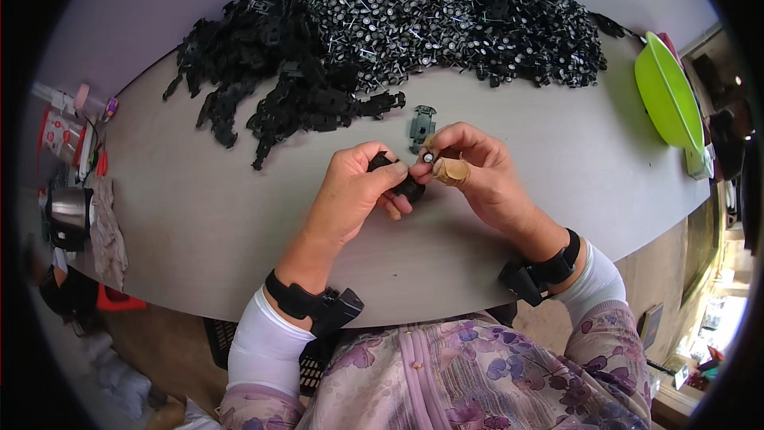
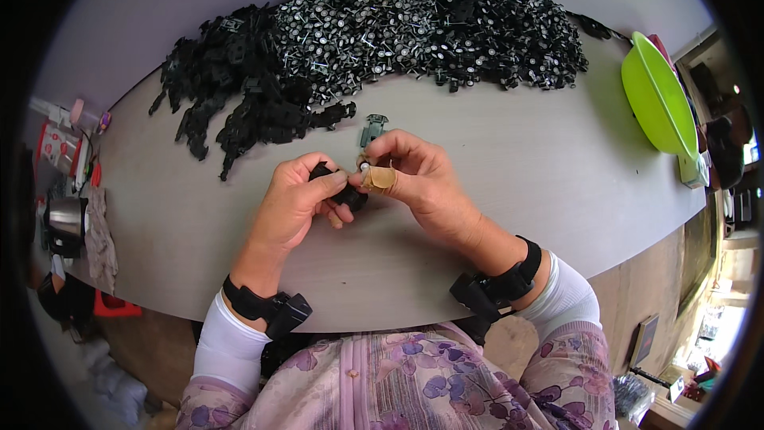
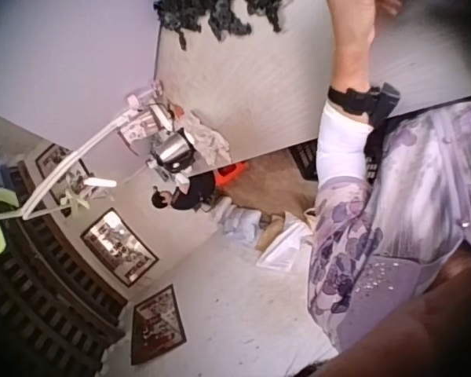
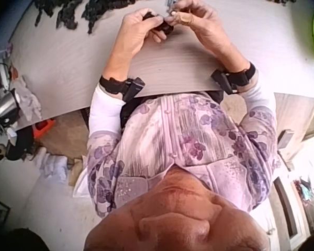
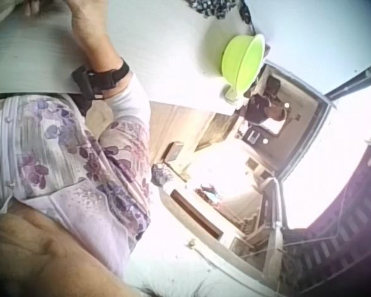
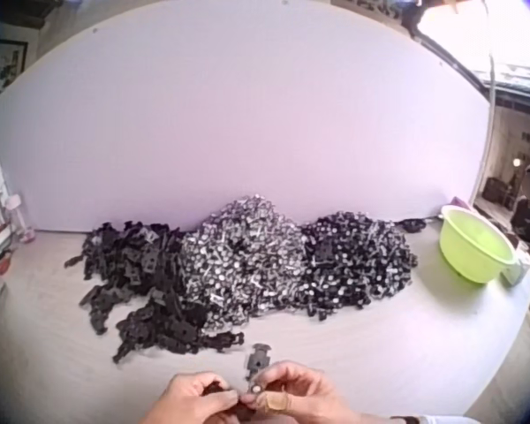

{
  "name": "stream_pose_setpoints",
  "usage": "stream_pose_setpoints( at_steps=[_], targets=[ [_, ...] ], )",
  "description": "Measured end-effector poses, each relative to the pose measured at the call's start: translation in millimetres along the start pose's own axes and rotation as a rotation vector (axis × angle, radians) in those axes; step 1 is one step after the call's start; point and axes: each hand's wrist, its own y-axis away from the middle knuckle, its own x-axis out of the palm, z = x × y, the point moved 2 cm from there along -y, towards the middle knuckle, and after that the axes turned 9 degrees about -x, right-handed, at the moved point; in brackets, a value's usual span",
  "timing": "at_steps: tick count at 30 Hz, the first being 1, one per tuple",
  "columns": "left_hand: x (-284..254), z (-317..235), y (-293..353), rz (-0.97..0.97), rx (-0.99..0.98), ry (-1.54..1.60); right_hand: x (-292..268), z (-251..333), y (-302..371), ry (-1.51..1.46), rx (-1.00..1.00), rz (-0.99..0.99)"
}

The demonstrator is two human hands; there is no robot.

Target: Manually assembling small black plastic components and metal rivets at a workbench.

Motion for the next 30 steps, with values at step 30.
stream_pose_setpoints(
  at_steps=[30],
  targets=[
    [6,10,1,0.164,-0.082,0.358,21,18,0,1.189,-0.793,0.369]
  ],
)
